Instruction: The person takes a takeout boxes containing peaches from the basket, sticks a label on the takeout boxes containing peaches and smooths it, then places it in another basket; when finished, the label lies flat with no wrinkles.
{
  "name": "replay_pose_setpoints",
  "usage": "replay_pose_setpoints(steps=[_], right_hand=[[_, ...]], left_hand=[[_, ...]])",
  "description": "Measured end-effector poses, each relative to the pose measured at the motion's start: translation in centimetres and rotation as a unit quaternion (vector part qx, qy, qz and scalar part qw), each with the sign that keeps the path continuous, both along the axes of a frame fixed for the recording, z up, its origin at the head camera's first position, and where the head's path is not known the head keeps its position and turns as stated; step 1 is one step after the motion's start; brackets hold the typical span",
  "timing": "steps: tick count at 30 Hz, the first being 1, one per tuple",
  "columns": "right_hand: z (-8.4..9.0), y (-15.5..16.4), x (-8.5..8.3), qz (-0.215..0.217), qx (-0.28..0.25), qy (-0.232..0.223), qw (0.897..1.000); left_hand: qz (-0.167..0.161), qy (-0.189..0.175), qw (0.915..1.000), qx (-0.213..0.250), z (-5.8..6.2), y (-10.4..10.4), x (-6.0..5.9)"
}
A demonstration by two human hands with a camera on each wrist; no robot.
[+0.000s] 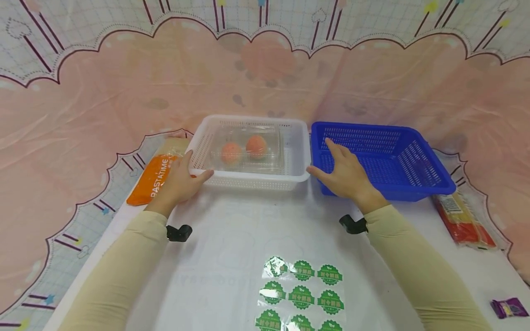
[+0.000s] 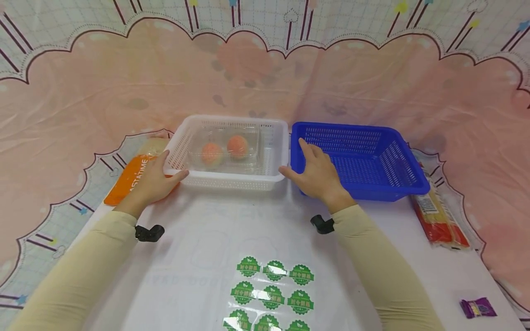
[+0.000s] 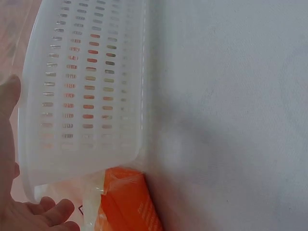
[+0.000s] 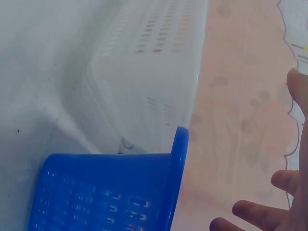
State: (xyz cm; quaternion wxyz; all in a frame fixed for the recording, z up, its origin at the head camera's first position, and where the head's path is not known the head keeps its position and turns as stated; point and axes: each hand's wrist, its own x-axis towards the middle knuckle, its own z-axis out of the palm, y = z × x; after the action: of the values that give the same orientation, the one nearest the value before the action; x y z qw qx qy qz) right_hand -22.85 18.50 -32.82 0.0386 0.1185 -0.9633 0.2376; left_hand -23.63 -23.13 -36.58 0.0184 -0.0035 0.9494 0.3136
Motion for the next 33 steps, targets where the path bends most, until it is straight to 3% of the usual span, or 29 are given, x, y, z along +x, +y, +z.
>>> replay_pose_setpoints(steps=[22,33], right_hand=[[-0.5,-1.7,-1.4,0.027,-0.003,-0.015,1.0],[-1.0,-2.8,-2.2,0.073,-0.068,-0.018,0.995]], left_hand=[[0.027,-0.035,0.9944,0.096,-1.1,-0.6,-0.3],[0.04,-0.055,0.9908,0.118,-1.4,-0.2,-0.7]])
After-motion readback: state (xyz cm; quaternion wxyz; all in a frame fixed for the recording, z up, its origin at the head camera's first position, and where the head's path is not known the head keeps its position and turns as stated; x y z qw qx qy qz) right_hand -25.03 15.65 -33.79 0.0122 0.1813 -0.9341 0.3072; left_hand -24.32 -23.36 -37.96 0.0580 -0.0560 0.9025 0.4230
